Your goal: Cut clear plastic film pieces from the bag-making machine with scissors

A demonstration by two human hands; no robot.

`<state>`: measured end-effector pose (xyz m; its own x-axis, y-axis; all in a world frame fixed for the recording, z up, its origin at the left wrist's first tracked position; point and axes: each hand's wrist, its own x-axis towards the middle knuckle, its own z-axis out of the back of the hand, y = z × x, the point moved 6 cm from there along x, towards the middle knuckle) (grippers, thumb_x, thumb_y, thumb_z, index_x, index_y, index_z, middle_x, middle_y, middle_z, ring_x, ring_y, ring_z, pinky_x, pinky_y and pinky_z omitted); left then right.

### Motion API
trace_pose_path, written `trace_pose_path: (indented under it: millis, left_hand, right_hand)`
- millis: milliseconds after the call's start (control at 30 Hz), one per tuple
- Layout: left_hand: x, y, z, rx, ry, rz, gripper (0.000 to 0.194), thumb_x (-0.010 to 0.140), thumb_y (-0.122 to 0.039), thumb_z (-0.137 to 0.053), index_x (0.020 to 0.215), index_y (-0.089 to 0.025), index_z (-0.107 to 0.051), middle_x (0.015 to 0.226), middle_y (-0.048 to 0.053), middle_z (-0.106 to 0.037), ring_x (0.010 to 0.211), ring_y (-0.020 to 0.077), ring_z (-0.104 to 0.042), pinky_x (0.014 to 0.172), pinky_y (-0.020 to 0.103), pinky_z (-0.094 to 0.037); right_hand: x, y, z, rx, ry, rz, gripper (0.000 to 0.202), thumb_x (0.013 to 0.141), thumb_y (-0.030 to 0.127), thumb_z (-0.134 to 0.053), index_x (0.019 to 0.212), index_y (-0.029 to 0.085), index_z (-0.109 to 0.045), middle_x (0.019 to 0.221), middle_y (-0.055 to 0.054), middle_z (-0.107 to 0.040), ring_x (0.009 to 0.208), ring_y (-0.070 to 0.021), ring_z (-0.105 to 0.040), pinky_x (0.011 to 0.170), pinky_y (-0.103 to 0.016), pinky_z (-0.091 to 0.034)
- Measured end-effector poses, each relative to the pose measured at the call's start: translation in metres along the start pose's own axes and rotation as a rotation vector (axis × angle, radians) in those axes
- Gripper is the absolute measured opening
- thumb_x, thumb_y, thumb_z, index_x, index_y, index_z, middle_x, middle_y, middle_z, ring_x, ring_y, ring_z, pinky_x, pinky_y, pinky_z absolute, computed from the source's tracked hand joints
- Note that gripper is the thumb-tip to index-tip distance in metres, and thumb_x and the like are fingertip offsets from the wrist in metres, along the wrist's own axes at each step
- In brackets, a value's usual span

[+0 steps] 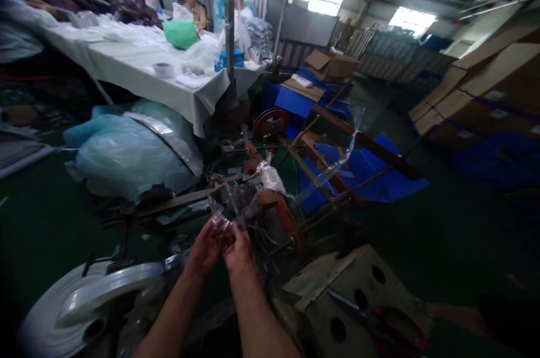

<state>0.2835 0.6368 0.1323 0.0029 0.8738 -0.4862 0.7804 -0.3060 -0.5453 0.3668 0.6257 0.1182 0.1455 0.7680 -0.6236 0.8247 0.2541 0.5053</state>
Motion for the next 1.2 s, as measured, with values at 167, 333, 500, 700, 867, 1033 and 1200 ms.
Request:
trace_pose_path:
  millis: [167, 333, 500, 700, 867, 1033, 1200]
  left_hand:
    - [0.002, -0.046, -0.025, 0.001, -0.037, -0.154, 0.012, 0.067, -0.017, -0.064, 0.079, -0.017, -0.061, 0.073, 0.001, -0.070, 0.073, 0.0171, -0.067, 0.067, 0.028, -0.054]
    - [-0.005, -0.083, -0.040, 0.104, -0.054, -0.312, 0.020, 0.059, -0.016, -0.070, 0.075, -0.017, -0.058, 0.073, -0.001, -0.070, 0.068, 0.0168, -0.067, 0.062, 0.027, -0.053]
    - [-0.017, -0.103, -0.069, 0.169, -0.036, -0.400, 0.028, 0.053, -0.018, -0.073, 0.074, -0.017, -0.054, 0.070, -0.001, -0.069, 0.068, 0.0163, -0.067, 0.066, 0.029, -0.053]
    - [-0.034, -0.102, -0.115, 0.343, -0.005, -0.535, 0.030, 0.055, -0.025, -0.074, 0.077, -0.016, -0.055, 0.067, -0.002, -0.066, 0.066, 0.0125, -0.065, 0.068, 0.026, -0.051]
    - [-0.037, -0.085, -0.129, 0.428, -0.034, -0.638, 0.031, 0.056, -0.027, -0.074, 0.078, -0.016, -0.055, 0.064, -0.003, -0.063, 0.063, 0.0121, -0.064, 0.062, 0.024, -0.049]
    - [-0.027, -0.065, -0.122, 0.478, -0.080, -0.643, 0.032, 0.058, -0.030, -0.073, 0.081, -0.016, -0.056, 0.068, -0.002, -0.064, 0.066, 0.0123, -0.063, 0.066, 0.026, -0.049]
    - [0.011, -0.043, -0.112, 0.598, -0.108, -0.555, 0.037, 0.058, -0.037, -0.071, 0.086, -0.016, -0.058, 0.072, 0.000, -0.065, 0.065, 0.0118, -0.061, 0.062, 0.024, -0.047]
  right_hand:
    - [-0.030, -0.003, 0.002, -0.006, -0.118, -0.057, 0.011, 0.079, 0.027, -0.054, 0.076, 0.019, -0.049, 0.064, 0.001, -0.060, 0.058, -0.0094, -0.059, 0.056, -0.023, -0.049]
    - [-0.078, 0.005, -0.012, -0.228, -0.031, -0.006, 0.034, 0.064, 0.035, -0.070, 0.089, 0.018, -0.055, 0.079, 0.000, -0.059, 0.063, -0.0134, -0.060, 0.051, -0.026, -0.046]
    - [-0.140, 0.062, -0.033, -0.608, 0.333, 0.117, 0.047, 0.063, 0.055, -0.065, 0.088, 0.016, -0.057, 0.080, -0.002, -0.060, 0.063, -0.0109, -0.059, 0.054, -0.023, -0.041]
    - [-0.170, 0.147, 0.018, -0.787, 0.366, 0.217, 0.046, 0.066, 0.057, -0.063, 0.087, 0.017, -0.060, 0.077, -0.003, -0.062, 0.069, -0.0123, -0.059, 0.066, -0.027, -0.045]
    - [-0.166, 0.202, 0.063, -0.767, 0.307, 0.244, 0.048, 0.062, 0.060, -0.064, 0.085, 0.018, -0.061, 0.077, -0.004, -0.063, 0.068, -0.0139, -0.059, 0.066, -0.029, -0.047]
    - [-0.152, 0.234, 0.080, -0.772, 0.279, 0.244, 0.049, 0.063, 0.061, -0.063, 0.086, 0.018, -0.061, 0.078, -0.004, -0.064, 0.068, -0.0144, -0.060, 0.065, -0.028, -0.047]
    - [-0.131, 0.248, 0.084, -0.813, 0.210, 0.270, 0.049, 0.063, 0.061, -0.062, 0.087, 0.018, -0.061, 0.079, -0.005, -0.064, 0.069, -0.0157, -0.061, 0.065, -0.029, -0.047]
